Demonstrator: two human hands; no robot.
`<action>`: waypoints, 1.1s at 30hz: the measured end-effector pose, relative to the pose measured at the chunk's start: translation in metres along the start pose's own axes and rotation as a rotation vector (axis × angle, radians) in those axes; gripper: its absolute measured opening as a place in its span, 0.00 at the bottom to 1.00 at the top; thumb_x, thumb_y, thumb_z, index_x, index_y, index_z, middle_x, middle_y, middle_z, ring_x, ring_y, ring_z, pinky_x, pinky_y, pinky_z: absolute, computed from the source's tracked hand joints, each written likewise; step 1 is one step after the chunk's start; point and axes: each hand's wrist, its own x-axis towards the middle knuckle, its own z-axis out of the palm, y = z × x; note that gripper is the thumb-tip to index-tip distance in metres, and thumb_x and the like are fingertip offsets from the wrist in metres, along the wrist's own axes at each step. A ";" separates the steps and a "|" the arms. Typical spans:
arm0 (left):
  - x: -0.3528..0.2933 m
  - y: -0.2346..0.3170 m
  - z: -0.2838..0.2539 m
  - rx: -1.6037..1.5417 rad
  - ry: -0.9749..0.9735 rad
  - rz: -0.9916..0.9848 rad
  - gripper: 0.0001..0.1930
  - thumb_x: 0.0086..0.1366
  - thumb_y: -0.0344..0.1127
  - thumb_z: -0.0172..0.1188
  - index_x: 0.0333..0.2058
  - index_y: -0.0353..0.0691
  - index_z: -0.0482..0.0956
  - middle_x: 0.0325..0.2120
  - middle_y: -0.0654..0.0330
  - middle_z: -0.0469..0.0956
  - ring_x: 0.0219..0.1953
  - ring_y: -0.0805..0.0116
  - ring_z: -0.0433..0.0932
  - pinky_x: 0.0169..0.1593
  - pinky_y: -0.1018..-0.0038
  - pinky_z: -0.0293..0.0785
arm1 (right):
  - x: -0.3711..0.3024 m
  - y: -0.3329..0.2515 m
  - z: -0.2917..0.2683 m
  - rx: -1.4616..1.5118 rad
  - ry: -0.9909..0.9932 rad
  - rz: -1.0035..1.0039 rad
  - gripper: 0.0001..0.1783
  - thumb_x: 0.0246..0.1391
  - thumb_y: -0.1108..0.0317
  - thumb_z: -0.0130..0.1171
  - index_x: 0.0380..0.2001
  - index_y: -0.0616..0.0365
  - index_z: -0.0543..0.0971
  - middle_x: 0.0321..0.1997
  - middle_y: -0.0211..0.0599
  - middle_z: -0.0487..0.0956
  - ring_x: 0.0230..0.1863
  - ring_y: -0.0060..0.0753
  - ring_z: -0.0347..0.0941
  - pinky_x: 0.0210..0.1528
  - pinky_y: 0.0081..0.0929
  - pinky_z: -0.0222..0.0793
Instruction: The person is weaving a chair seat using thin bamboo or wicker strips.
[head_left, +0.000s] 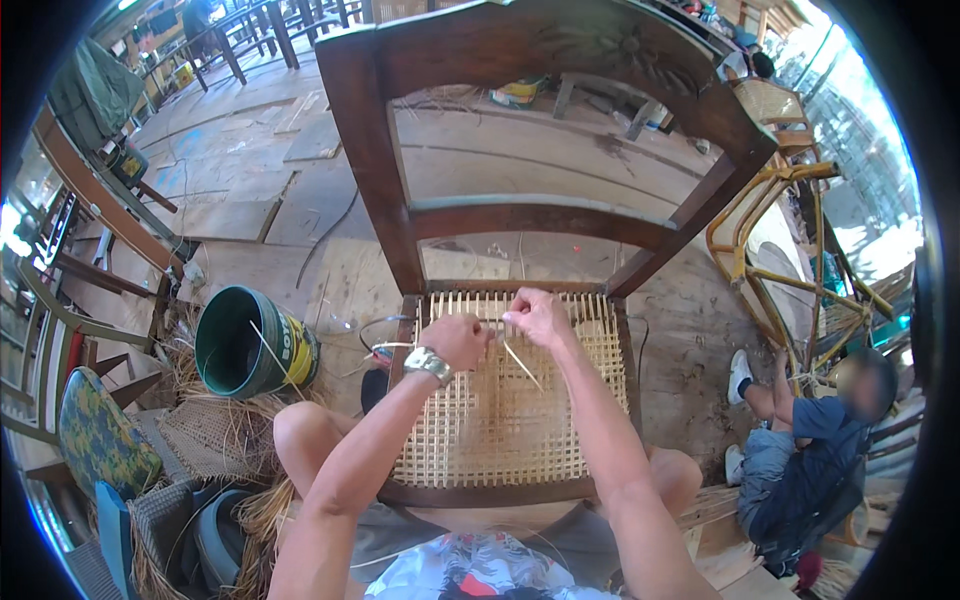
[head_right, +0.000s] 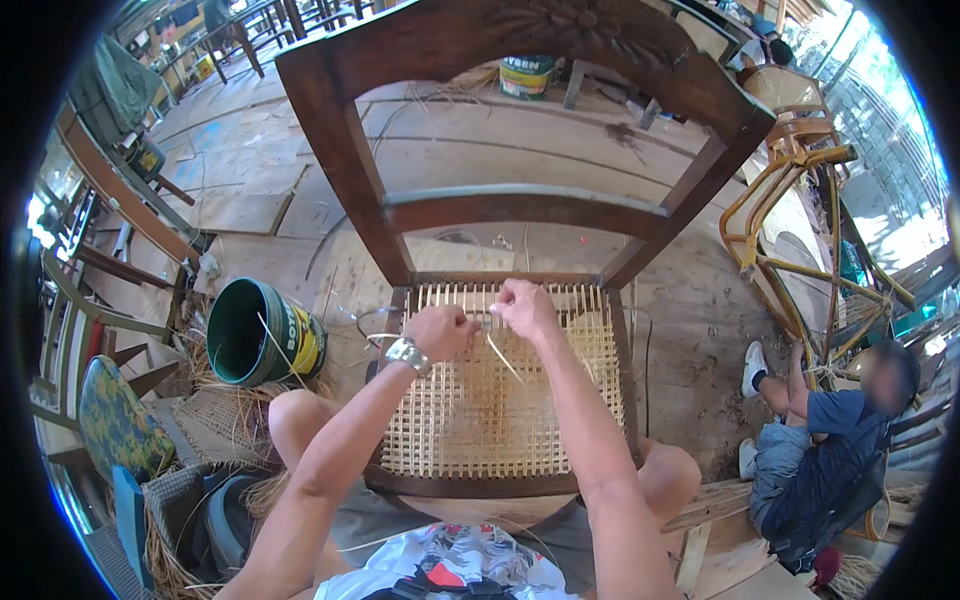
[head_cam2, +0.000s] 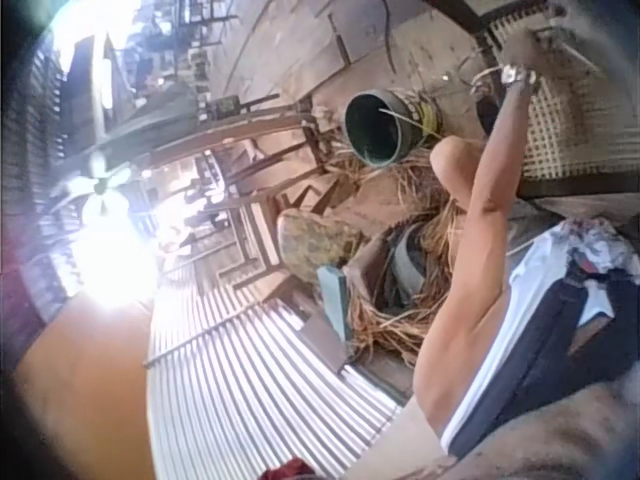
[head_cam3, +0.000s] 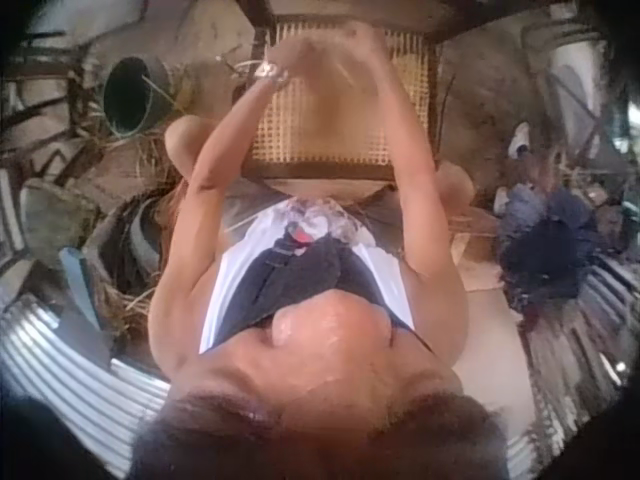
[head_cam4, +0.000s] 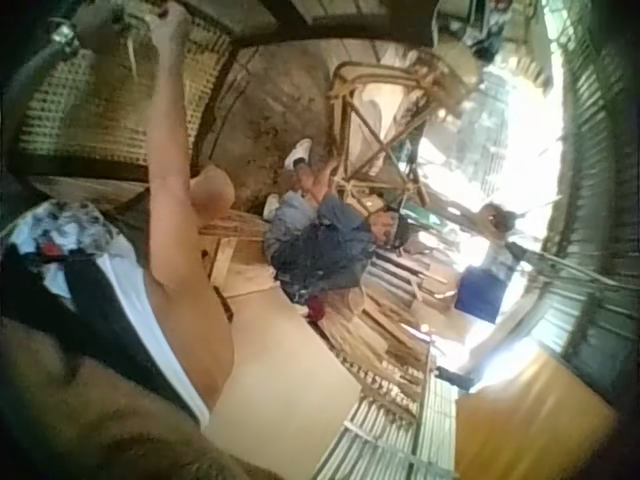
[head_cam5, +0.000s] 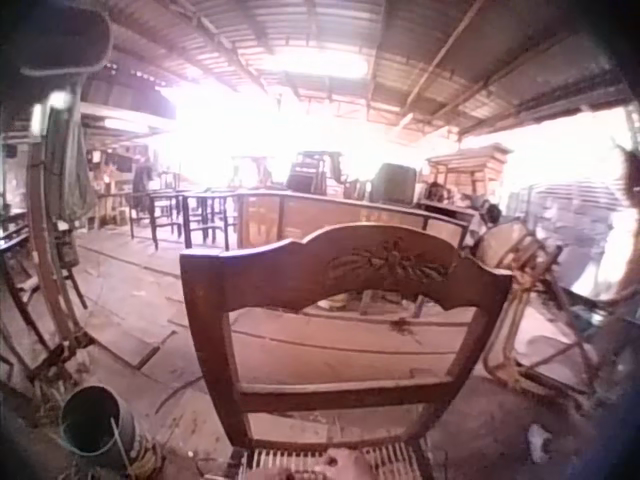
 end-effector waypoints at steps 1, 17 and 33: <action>-0.005 -0.006 -0.001 -0.142 0.023 -0.020 0.22 0.63 0.59 0.59 0.31 0.44 0.85 0.28 0.54 0.84 0.33 0.53 0.83 0.37 0.57 0.77 | -0.003 -0.006 -0.002 0.016 -0.014 0.020 0.11 0.46 0.66 0.72 0.26 0.59 0.80 0.24 0.31 0.78 0.28 0.22 0.72 0.33 0.26 0.69; 0.013 -0.007 -0.002 0.033 -0.129 0.191 0.14 0.64 0.45 0.60 0.38 0.39 0.82 0.31 0.50 0.83 0.36 0.48 0.83 0.41 0.56 0.78 | -0.041 0.013 -0.022 0.027 0.000 0.004 0.09 0.47 0.65 0.70 0.28 0.59 0.83 0.26 0.36 0.82 0.29 0.27 0.77 0.35 0.29 0.72; -0.005 -0.003 0.018 0.006 0.070 0.207 0.11 0.66 0.41 0.59 0.36 0.38 0.76 0.31 0.49 0.82 0.35 0.49 0.82 0.38 0.55 0.76 | -0.053 0.020 -0.033 -0.063 0.090 0.020 0.08 0.47 0.65 0.67 0.27 0.59 0.83 0.26 0.39 0.82 0.29 0.32 0.79 0.36 0.30 0.73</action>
